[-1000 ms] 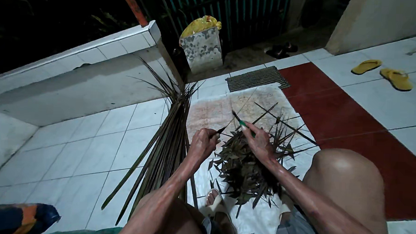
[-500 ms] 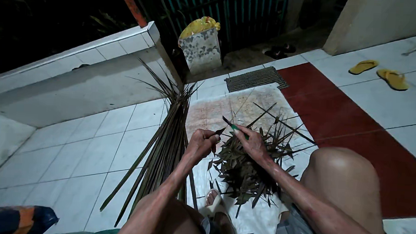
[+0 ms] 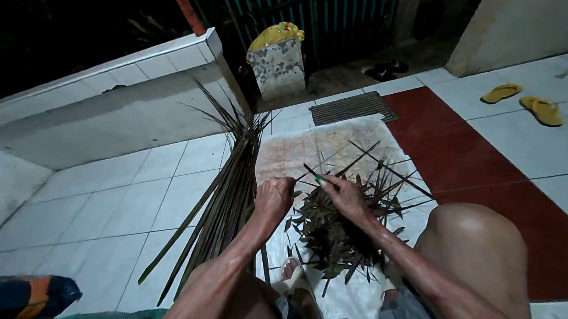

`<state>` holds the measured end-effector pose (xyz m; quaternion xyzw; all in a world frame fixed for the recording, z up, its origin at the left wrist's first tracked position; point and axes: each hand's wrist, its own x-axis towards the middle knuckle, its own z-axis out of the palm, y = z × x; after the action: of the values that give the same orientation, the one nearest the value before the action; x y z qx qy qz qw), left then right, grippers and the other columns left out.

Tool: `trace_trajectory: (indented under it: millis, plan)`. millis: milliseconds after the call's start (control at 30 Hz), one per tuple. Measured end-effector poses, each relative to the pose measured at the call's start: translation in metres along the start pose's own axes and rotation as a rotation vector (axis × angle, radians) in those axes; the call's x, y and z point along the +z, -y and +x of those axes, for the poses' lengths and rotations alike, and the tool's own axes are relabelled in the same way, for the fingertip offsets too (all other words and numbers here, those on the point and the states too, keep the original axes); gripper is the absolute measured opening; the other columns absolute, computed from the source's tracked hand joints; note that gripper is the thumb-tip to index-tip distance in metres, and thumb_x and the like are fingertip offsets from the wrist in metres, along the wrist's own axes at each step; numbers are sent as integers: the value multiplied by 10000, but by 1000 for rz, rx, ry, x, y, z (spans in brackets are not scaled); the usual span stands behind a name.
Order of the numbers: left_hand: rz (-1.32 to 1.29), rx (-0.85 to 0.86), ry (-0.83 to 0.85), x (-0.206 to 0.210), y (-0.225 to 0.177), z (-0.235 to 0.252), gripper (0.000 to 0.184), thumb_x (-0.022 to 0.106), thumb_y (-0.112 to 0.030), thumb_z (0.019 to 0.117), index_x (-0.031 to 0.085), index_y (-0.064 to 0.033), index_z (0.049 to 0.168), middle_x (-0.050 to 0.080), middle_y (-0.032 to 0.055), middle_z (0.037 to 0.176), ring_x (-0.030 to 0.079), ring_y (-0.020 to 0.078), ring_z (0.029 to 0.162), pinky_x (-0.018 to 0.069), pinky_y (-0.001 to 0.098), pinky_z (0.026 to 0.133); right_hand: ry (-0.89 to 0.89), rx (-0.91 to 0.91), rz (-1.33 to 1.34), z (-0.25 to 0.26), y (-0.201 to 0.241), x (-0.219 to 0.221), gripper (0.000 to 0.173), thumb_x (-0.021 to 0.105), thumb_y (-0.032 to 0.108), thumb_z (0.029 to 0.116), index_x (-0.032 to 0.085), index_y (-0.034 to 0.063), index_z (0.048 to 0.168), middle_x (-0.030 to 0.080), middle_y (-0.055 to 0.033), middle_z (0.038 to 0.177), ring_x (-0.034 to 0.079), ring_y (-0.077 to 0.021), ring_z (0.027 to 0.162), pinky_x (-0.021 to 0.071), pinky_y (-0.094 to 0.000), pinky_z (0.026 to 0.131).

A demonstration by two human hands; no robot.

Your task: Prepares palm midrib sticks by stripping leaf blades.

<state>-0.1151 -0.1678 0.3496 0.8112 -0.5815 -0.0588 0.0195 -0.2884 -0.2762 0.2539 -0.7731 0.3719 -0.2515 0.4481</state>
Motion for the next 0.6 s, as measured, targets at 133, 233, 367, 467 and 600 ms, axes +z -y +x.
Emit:
trace_trajectory:
  millis: [133, 233, 367, 467, 600]
  plan:
    - [61, 42, -43, 5, -3, -1, 275, 486, -230, 1054, 735, -114, 1067, 733, 150, 934, 724, 362, 910, 560, 549, 751, 71, 10, -1, -2, 9, -1, 402, 494, 404, 1074, 690, 178, 1342, 736, -92, 1151, 691, -213, 1061, 528, -463, 970]
    - [81, 49, -32, 6, -5, -2, 272, 484, -224, 1053, 730, -117, 1095, 736, 146, 965, 725, 357, 913, 561, 545, 751, 48, 52, -41, -2, 10, -3, 401, 486, 415, 1075, 689, 205, 1351, 739, -88, 1132, 692, -228, 1042, 529, -481, 948]
    - [91, 58, -24, 5, -8, -2, 279, 474, -212, 1054, 731, -116, 1100, 736, 148, 974, 725, 356, 912, 558, 538, 745, -18, 154, -72, 3, 5, -9, 380, 497, 406, 1076, 691, 224, 1347, 735, -101, 1150, 685, -272, 1074, 513, -528, 961]
    - [72, 57, -10, 4, -8, -2, 269, 483, -221, 1051, 731, -127, 1097, 739, 144, 977, 725, 359, 931, 558, 547, 764, -140, 216, -91, 10, -9, -18, 386, 498, 376, 1083, 681, 167, 1351, 729, -152, 1135, 685, -335, 1053, 512, -579, 941]
    - [-145, 37, 15, 2, 2, 4, 268, 527, -242, 1047, 750, -125, 1138, 746, 128, 1016, 710, 324, 994, 539, 556, 884, -256, 152, 49, 10, -13, -25, 368, 501, 341, 1089, 655, 134, 1352, 717, -125, 976, 675, -260, 834, 542, -495, 800]
